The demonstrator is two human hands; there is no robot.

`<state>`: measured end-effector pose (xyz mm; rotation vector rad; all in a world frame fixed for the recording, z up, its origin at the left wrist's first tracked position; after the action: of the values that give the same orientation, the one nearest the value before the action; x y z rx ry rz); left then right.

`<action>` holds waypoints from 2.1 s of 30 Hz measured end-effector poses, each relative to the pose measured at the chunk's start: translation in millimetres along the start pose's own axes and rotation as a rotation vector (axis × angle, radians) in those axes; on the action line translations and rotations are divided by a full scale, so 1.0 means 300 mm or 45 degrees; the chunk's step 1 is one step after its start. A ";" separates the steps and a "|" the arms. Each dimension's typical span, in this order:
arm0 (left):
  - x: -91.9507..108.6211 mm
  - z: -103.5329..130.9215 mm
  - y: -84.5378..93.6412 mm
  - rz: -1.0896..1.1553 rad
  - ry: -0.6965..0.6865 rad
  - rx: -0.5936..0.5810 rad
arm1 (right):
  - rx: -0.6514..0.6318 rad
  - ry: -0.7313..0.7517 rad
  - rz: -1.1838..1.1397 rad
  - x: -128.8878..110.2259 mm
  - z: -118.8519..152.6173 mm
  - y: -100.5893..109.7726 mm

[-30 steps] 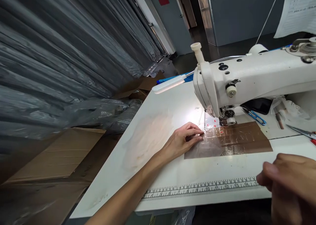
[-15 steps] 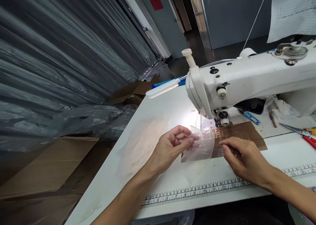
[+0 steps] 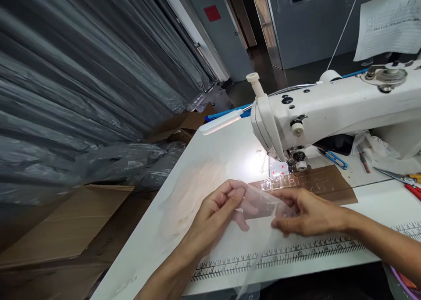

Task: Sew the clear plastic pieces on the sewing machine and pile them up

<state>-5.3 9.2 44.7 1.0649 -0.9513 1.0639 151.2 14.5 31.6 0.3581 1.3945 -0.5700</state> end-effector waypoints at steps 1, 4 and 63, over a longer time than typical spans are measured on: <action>-0.018 -0.017 0.033 -0.044 0.000 0.078 | 0.095 -0.055 0.065 0.018 -0.011 0.031; -0.064 -0.052 0.098 -0.092 -0.006 0.229 | 0.414 -0.151 0.334 0.034 -0.026 0.132; -0.157 0.078 0.300 -1.870 -0.496 0.422 | 0.214 1.016 1.499 -0.044 -0.216 -0.264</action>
<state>-105.4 -10.6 22.8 1.8029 -0.0672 -0.2431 51.9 -11.9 41.7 1.5205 1.5662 0.5031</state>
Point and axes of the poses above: each hand's wrist, its own z-axis away from the middle knuckle, its own y-axis out of the back of the hand, x = y × z, the point moved 7 cm from there along -z, towards the middle knuckle, and after that the axes turned 6 degrees about -z, right-handed, at the moved point
